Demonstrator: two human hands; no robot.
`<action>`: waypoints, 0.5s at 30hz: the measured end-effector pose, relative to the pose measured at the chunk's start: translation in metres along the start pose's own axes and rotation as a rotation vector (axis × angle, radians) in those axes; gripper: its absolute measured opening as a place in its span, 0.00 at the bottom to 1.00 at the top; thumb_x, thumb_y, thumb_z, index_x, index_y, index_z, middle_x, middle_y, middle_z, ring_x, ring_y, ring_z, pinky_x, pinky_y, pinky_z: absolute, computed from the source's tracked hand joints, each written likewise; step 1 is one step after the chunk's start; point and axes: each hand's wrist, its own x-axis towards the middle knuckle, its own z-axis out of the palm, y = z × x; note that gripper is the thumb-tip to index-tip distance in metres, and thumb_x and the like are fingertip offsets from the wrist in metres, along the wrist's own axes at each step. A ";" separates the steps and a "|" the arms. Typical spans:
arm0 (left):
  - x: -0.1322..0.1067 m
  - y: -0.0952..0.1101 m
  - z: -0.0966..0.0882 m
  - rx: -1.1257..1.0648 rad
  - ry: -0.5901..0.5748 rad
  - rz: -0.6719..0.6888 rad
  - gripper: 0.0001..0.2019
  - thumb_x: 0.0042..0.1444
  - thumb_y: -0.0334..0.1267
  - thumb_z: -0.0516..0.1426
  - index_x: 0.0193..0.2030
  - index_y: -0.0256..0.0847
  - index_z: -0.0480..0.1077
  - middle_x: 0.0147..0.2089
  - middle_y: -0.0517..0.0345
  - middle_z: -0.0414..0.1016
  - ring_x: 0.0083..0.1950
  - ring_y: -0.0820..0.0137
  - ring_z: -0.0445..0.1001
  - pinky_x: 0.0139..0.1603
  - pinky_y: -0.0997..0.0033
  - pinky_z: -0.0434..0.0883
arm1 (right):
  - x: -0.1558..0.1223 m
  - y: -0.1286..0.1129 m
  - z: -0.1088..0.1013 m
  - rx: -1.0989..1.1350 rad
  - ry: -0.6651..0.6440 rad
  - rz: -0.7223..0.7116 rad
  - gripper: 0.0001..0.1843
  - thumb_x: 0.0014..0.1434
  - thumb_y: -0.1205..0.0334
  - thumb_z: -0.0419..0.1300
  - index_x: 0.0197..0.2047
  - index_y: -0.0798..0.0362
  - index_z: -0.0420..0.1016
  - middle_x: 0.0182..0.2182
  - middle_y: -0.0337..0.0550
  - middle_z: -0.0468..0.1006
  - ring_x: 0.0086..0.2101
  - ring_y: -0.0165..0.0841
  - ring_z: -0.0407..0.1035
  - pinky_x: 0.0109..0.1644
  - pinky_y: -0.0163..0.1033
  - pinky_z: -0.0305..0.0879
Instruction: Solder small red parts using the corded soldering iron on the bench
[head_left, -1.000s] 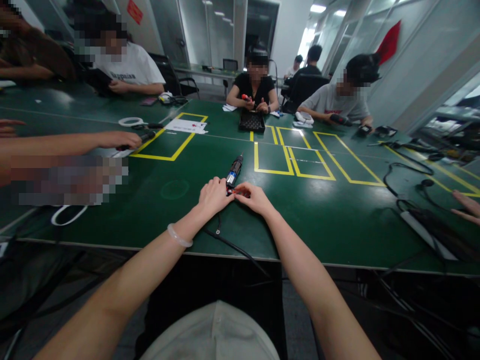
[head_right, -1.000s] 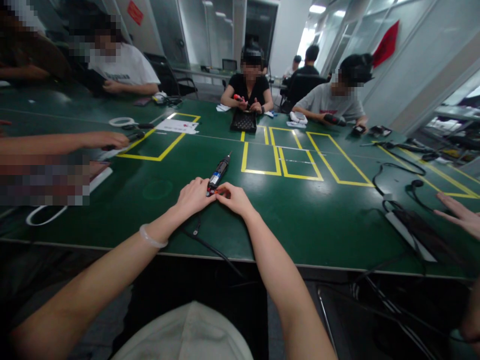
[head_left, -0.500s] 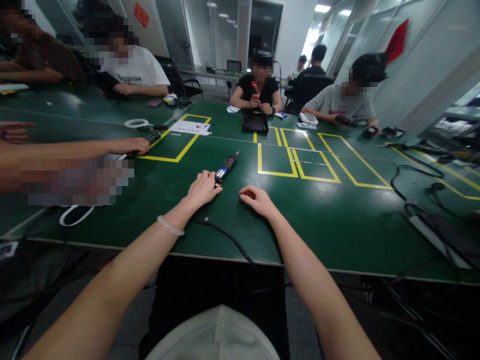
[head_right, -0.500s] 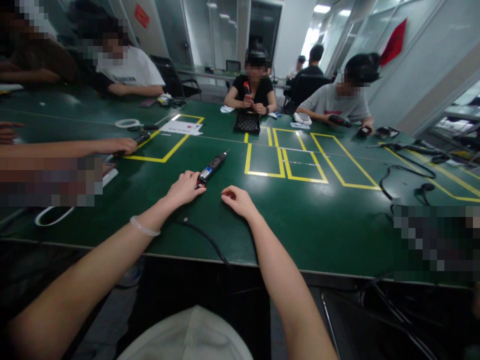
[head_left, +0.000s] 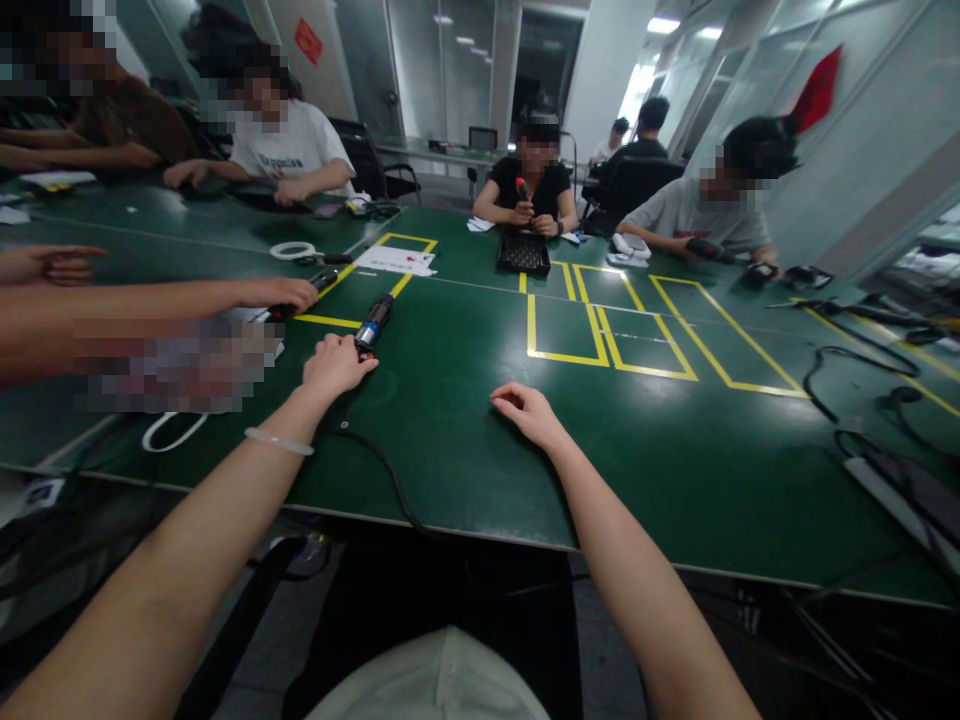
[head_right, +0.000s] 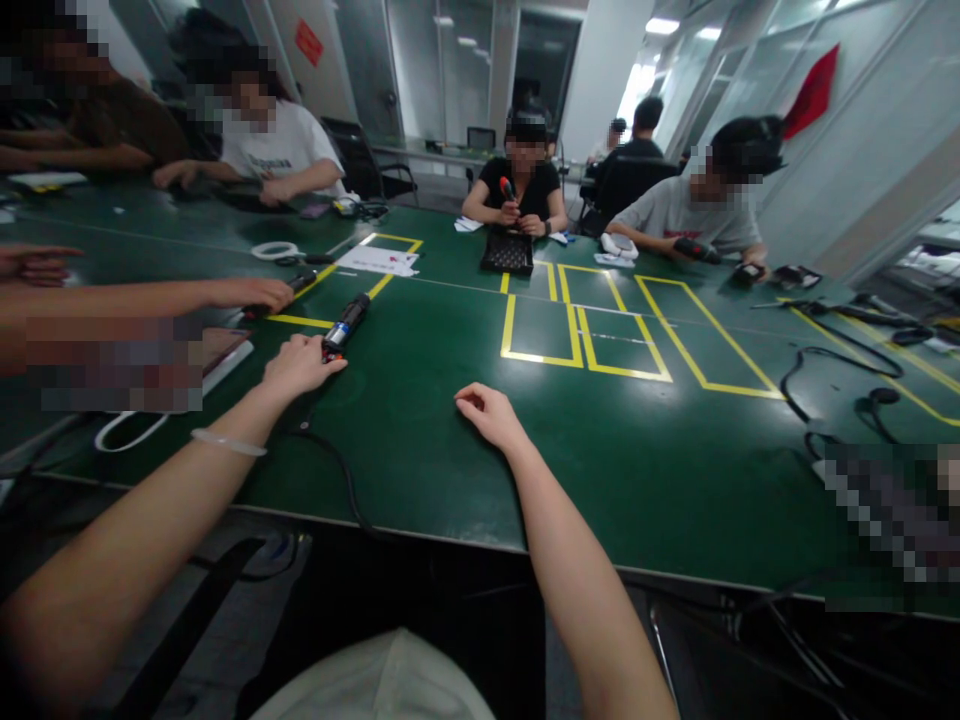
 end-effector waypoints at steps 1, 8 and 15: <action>0.002 -0.005 0.000 -0.002 -0.004 -0.018 0.32 0.60 0.57 0.53 0.62 0.33 0.65 0.61 0.29 0.64 0.61 0.42 0.66 0.54 0.47 0.69 | 0.000 0.000 0.000 -0.004 -0.002 0.002 0.12 0.60 0.55 0.61 0.41 0.53 0.78 0.33 0.41 0.79 0.31 0.32 0.70 0.39 0.38 0.64; -0.001 -0.020 0.001 0.013 0.159 0.058 0.33 0.60 0.53 0.53 0.66 0.34 0.62 0.64 0.31 0.62 0.60 0.41 0.64 0.54 0.49 0.67 | 0.001 -0.001 0.001 -0.018 0.001 0.007 0.12 0.61 0.55 0.60 0.42 0.53 0.79 0.35 0.42 0.81 0.33 0.33 0.72 0.40 0.38 0.65; -0.008 -0.022 0.004 0.064 0.291 0.176 0.25 0.60 0.48 0.55 0.60 0.36 0.67 0.61 0.36 0.64 0.57 0.46 0.65 0.54 0.54 0.66 | 0.006 0.003 0.003 0.026 -0.012 0.019 0.12 0.60 0.55 0.60 0.41 0.53 0.78 0.35 0.43 0.82 0.34 0.33 0.74 0.42 0.39 0.67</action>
